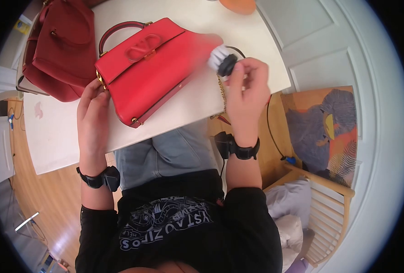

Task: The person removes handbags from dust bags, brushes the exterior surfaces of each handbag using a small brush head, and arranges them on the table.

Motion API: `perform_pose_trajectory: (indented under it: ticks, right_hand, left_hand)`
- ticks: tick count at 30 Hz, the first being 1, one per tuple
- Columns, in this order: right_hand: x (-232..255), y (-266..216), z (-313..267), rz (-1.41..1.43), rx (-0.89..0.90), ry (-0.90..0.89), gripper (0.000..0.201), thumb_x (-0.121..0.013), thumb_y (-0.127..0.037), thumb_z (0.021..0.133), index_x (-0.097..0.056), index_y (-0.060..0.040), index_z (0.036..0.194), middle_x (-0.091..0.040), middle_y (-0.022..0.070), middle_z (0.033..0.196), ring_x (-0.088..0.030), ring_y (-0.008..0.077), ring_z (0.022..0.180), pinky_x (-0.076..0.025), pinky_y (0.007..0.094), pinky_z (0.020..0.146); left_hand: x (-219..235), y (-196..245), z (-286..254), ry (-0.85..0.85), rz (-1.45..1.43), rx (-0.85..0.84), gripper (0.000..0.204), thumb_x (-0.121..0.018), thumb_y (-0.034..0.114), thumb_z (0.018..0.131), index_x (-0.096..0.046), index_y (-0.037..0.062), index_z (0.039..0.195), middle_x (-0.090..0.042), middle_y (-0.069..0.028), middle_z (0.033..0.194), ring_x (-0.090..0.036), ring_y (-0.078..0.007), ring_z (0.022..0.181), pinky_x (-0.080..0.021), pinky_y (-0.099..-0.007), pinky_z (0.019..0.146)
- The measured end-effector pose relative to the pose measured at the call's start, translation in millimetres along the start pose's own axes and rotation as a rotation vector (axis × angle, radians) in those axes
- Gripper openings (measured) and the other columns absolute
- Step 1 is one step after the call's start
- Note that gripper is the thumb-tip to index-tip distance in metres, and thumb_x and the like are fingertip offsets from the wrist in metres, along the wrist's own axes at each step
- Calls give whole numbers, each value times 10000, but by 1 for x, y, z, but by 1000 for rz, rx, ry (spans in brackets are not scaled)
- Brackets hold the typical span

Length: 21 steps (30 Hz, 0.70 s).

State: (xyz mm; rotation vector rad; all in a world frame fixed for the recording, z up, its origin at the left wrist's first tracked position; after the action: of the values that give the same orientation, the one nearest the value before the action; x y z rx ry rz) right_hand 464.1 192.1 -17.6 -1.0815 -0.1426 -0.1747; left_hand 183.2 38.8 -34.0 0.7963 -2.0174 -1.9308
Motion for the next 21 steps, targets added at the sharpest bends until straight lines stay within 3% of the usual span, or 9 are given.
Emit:
perform_pose_trajectory:
  ticks: [2,7,9,12,14,15,19,20,21]
  right_hand:
    - [3,3,-2,55,8,-70,122,-657,-77,1075,-632,27,1135,-684,77,925,-671,114,748,-561,254,657]
    - [11,6,8,88,3,164,98,-649,-55,1071,-617,13,1135,-677,75,923,-682,120,764,-561,266,663]
    - [5,8,3,23,-25,-55,79,-646,-41,1069,-622,5,1128,-687,82,936,-684,130,762,-560,269,681]
    - [10,8,3,68,-36,-72,67,-642,-39,1068,-618,0,1117,-683,73,933,-678,123,769,-558,266,697]
    - [27,10,16,220,-66,228,67,-652,-35,1059,-612,-5,1103,-670,59,927,-666,115,773,-558,264,709]
    - [25,10,18,225,-57,237,67,-652,-35,1059,-612,-5,1103,-670,59,927,-666,115,773,-558,264,709]
    - [7,28,3,89,-71,-168,128,-741,-43,992,-627,-40,1048,-655,13,910,-626,80,775,-526,255,715]
    - [4,26,0,135,-103,-117,147,-757,-43,971,-624,-32,1034,-656,7,884,-624,72,775,-520,256,714]
    - [9,24,2,-14,-13,-84,141,-749,-29,971,-618,-26,1025,-659,9,861,-633,77,766,-520,258,693]
  left_hand:
    - [1,0,0,3,0,0,461,-496,93,1053,-501,-109,1467,-629,-154,1417,-576,-200,1338,-409,-341,1162]
    - [-1,2,-1,3,21,-18,472,-502,101,1052,-494,-110,1474,-619,-160,1431,-565,-209,1354,-404,-341,1168]
    - [-3,-1,0,0,10,-10,477,-503,104,1052,-492,-110,1478,-615,-162,1436,-561,-214,1361,-402,-343,1171]
    - [-2,-3,0,24,-47,-41,441,-544,116,1049,-537,-72,1448,-632,-137,1400,-557,-185,1314,-387,-329,1160]
    - [-2,-1,-1,2,22,-27,476,-497,92,1055,-489,-107,1487,-611,-162,1445,-561,-219,1363,-401,-353,1176]
    - [-2,0,1,-5,23,-38,476,-497,92,1055,-489,-107,1487,-611,-162,1445,-561,-219,1363,-401,-353,1176]
    - [2,-5,-2,30,-16,-3,467,-502,94,1061,-494,-98,1486,-613,-166,1445,-568,-215,1360,-412,-359,1174]
    - [1,-6,-2,73,-31,-1,464,-507,99,1064,-496,-94,1486,-614,-167,1443,-571,-214,1360,-416,-361,1172]
    - [-1,-4,-3,-5,-78,-16,466,-514,99,1069,-488,-93,1493,-613,-170,1440,-577,-221,1355,-423,-368,1168]
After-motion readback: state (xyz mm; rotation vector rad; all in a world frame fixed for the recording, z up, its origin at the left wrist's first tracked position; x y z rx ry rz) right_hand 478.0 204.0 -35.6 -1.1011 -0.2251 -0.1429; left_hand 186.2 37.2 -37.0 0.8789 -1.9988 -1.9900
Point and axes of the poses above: each hand's wrist, its own z-axis towards the middle knuckle, its own x-axis out of the back of the hand, y = z × x, the point moved 2 cm from there along z, towards the middle knuckle
